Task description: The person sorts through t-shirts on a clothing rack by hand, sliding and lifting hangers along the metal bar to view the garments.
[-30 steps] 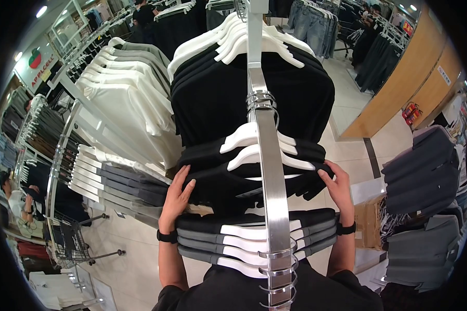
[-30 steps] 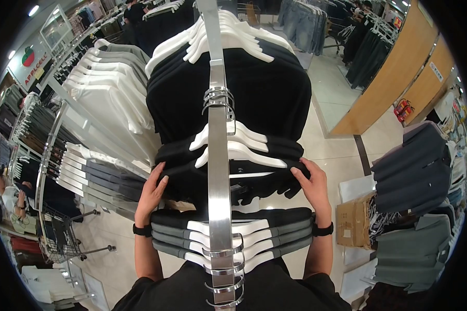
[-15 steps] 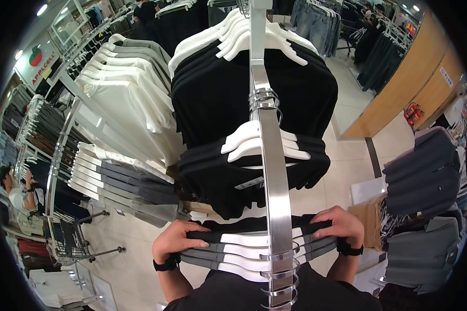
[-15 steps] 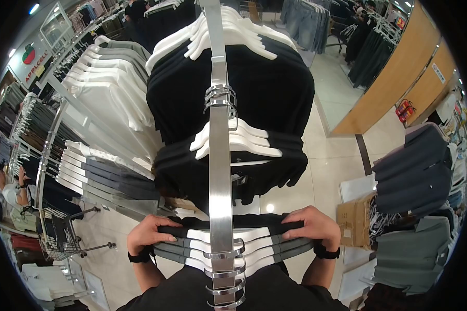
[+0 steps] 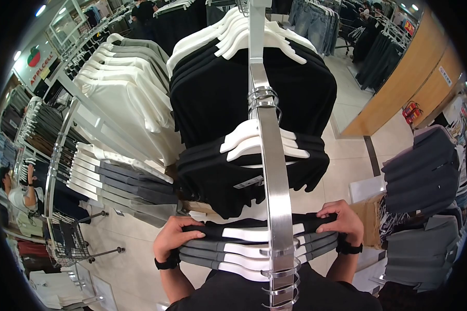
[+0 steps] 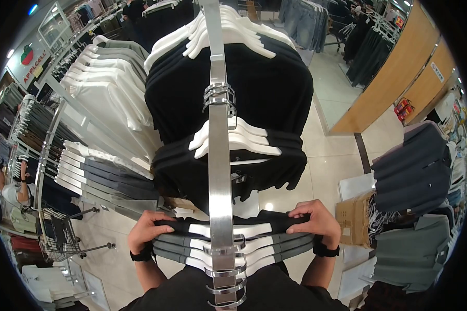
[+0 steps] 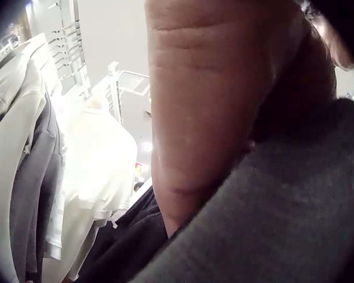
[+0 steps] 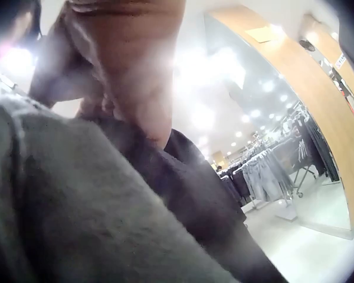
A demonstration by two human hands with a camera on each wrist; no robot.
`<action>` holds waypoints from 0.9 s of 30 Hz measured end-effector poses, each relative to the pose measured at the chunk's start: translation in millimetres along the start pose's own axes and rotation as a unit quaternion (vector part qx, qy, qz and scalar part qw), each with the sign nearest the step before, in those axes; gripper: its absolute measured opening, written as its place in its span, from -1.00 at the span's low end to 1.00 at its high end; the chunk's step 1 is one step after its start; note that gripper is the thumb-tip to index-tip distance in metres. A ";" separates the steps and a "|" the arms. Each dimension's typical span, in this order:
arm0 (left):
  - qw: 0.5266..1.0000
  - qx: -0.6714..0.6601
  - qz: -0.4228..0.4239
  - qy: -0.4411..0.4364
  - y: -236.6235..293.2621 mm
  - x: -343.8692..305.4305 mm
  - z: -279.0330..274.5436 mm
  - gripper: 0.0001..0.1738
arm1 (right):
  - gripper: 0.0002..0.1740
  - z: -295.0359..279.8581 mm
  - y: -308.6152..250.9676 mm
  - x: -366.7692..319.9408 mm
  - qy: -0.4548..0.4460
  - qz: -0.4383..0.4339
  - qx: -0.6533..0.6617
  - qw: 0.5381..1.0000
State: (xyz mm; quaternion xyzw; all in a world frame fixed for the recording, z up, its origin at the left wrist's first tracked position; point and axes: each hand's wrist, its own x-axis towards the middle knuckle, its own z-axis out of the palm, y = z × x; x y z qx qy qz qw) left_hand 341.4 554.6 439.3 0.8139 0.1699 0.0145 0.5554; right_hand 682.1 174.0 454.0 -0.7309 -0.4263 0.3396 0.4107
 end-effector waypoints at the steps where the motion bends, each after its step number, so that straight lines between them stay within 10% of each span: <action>1: 1.000 0.009 0.022 0.020 0.4 4.1 1.8 -0.66 | -0.58 1.2 0.0 1.9 0.027 -0.003 0.008 1.000; 12: 0.964 0.124 0.096 0.216 -1.7 75.1 -7.4 -0.70 | -0.53 9.2 -15.5 69.4 0.335 -0.075 -0.192 0.919; 27: 0.972 0.099 0.027 0.212 -8.9 94.6 -22.7 -0.60 | -0.51 10.1 -7.5 81.4 0.340 -0.039 -0.185 0.921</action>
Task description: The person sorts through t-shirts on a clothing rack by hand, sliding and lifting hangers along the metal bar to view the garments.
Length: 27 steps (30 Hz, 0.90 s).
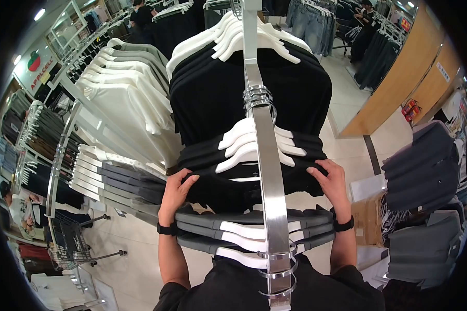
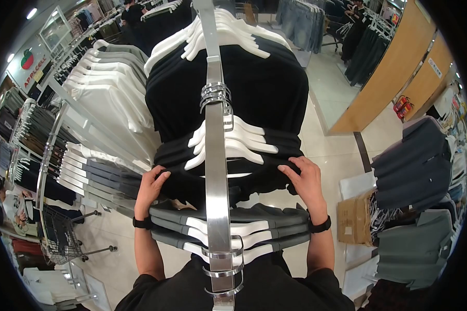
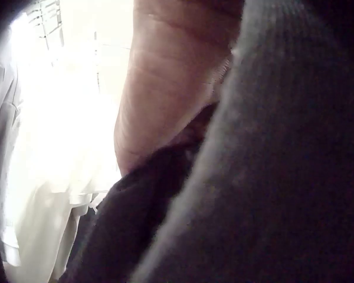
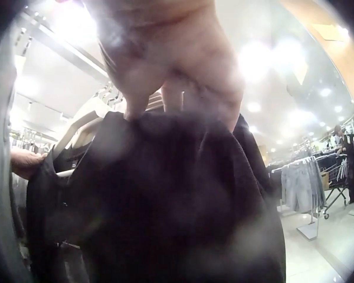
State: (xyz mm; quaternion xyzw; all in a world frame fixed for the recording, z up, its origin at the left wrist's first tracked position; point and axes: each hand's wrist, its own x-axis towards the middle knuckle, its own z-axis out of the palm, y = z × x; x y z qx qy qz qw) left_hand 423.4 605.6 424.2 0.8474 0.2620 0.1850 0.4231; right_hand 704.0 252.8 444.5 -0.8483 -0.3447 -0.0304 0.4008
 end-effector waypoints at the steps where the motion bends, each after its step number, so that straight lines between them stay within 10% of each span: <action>1: 1.000 0.006 -0.010 -0.003 1.8 -1.0 -0.4 -0.61 | -0.51 -0.6 -1.1 0.9 0.000 0.002 -0.006 1.000; 8: 0.988 0.029 0.058 0.139 0.6 -29.3 -6.4 -0.71 | -0.58 -12.7 7.7 -18.0 0.103 -0.064 0.026 0.992; 11: 0.985 0.021 0.069 0.157 14.1 -55.6 -20.3 -0.72 | -0.57 -43.2 11.1 -35.6 -0.044 0.016 0.145 0.988; 15: 0.985 -0.138 -0.072 -0.072 19.9 -89.9 -30.4 -0.63 | -0.43 -75.0 2.6 -45.7 -0.468 0.002 0.220 0.856; 17: 0.951 -0.129 0.027 -0.280 15.8 -92.1 -26.6 -0.58 | -0.38 -64.0 3.7 -52.1 -0.558 -0.043 0.161 0.813; 27: 0.949 -0.118 -0.021 -0.291 15.0 -86.4 -12.6 -0.51 | -0.56 -42.6 19.0 -60.3 -0.477 0.088 0.260 0.835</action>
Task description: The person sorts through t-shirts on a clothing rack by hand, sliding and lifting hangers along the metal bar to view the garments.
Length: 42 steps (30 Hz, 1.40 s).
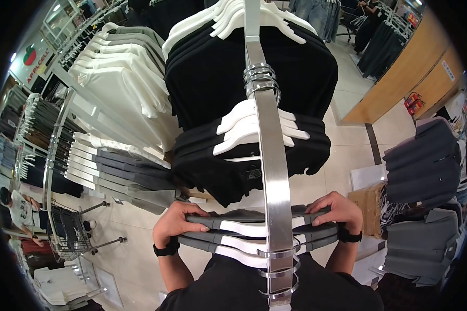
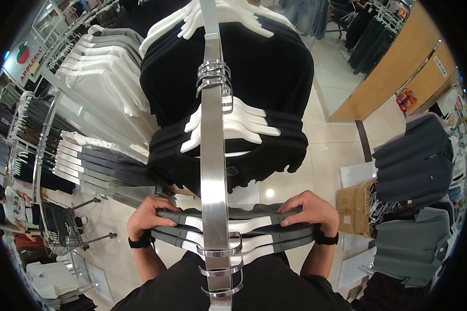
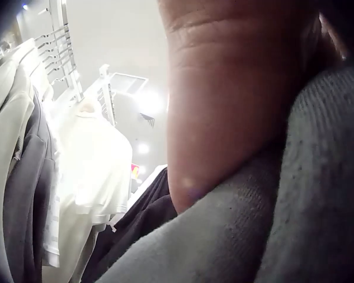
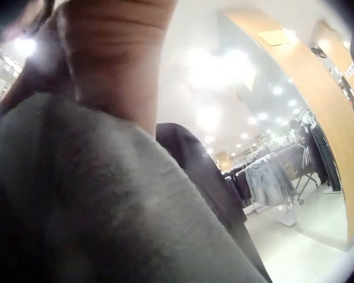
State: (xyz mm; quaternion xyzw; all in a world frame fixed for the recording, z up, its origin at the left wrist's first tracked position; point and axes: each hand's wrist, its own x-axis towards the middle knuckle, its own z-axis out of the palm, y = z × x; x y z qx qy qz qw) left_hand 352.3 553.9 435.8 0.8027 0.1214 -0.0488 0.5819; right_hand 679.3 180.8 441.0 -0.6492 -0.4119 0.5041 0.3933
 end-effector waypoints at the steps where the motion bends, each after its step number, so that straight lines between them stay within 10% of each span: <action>1: 1.000 -0.003 0.011 0.004 -1.4 2.2 0.1 -0.51 | -0.56 -0.4 1.3 -0.2 0.007 0.014 0.008 1.000; 26: 1.000 -0.018 -0.008 -0.019 0.2 0.4 -0.1 -0.56 | -0.49 -3.1 5.2 -0.4 0.019 0.080 0.043 0.996; 42: 0.968 0.049 0.035 0.245 -22.1 -5.5 -10.9 -0.62 | -0.72 -4.4 9.6 9.4 0.243 0.002 0.025 0.970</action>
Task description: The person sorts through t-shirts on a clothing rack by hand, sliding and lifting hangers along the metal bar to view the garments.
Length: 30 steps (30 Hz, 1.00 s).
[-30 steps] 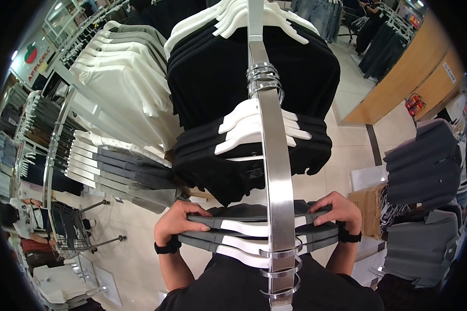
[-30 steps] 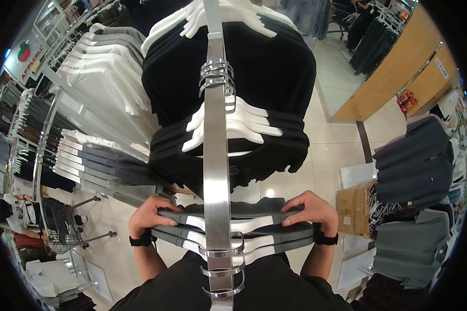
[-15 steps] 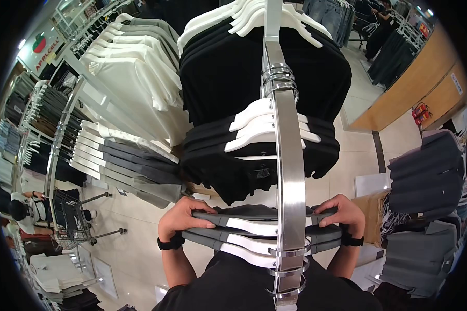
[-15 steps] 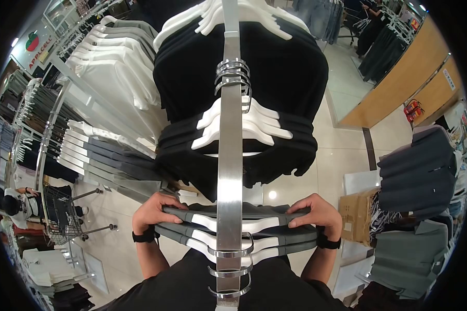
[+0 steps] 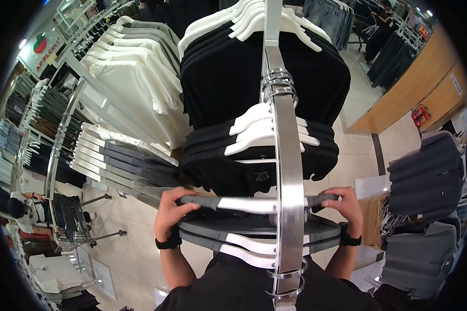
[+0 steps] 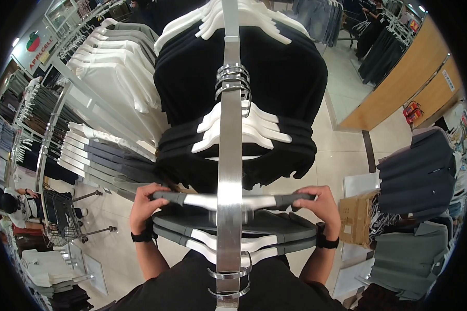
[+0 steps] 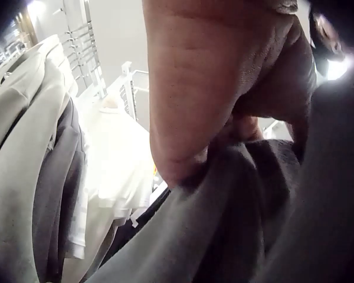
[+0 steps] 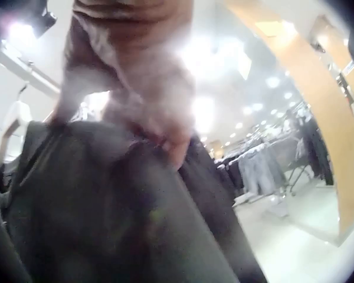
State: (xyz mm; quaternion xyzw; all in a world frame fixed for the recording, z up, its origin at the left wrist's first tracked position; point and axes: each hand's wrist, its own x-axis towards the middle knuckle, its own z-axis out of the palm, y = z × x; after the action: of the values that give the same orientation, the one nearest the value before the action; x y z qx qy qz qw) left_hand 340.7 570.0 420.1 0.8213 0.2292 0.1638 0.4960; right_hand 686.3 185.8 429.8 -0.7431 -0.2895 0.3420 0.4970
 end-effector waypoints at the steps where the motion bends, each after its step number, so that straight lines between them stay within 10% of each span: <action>1: 0.999 -0.011 -0.007 0.034 4.7 8.7 5.9 -0.65 | -0.66 4.8 -3.4 5.6 0.037 0.007 0.009 0.999; 15: 0.993 0.066 -0.060 0.078 1.3 77.7 19.2 -0.49 | -0.31 9.4 -20.4 53.7 0.274 -0.023 -0.216 0.937; 27: 0.966 0.129 -0.020 0.222 -5.6 36.2 14.0 -0.54 | -0.50 8.3 -8.5 26.8 0.393 -0.145 -0.248 0.874; 30: 0.964 0.138 -0.037 0.224 15.4 9.5 5.8 -0.56 | -0.60 -5.9 -10.5 -1.2 0.223 -0.080 -0.159 0.958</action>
State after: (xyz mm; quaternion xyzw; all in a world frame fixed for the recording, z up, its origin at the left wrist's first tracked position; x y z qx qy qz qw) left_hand 354.9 564.6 431.5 0.8151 0.3853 0.2915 0.3196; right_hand 689.4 185.2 441.5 -0.8445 -0.2802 0.0763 0.4500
